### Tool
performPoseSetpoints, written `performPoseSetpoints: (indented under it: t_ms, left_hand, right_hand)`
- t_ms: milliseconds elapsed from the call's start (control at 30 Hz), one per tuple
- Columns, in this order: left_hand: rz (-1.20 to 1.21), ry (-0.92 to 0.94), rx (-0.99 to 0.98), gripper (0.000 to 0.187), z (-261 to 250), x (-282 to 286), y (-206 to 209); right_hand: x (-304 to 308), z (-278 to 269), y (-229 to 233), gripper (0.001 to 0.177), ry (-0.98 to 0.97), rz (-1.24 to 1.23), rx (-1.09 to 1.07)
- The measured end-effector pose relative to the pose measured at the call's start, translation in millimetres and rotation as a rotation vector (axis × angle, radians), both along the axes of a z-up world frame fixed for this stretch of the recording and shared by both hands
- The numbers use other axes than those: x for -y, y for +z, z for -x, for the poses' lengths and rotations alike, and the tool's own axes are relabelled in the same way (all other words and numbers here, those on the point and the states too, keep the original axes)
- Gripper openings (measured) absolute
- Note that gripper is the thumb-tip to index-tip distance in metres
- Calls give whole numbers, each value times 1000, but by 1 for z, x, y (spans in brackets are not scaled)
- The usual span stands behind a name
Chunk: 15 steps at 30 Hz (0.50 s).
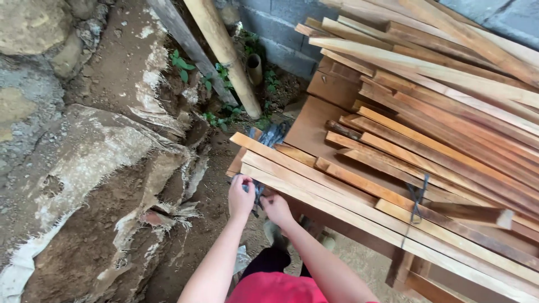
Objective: Bundling a set of wooden slats together using plastic ties.
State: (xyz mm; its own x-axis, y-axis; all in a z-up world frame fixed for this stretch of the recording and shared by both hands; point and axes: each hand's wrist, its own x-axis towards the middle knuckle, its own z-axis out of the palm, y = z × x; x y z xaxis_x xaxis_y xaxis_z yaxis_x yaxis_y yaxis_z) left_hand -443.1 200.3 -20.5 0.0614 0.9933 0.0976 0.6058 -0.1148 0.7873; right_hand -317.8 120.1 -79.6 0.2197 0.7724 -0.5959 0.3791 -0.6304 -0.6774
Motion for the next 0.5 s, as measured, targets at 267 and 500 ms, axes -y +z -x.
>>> performPoseSetpoints:
  t_ms: [267, 500]
  left_hand:
    - [155, -106, -136, 28, 14, 6, -33]
    - [636, -324, -423, 31, -2, -13, -78]
  right_hand:
    - [-21, 29, -126, 41, 136, 110, 178]
    - [-10, 7, 10, 64, 213, 318, 127]
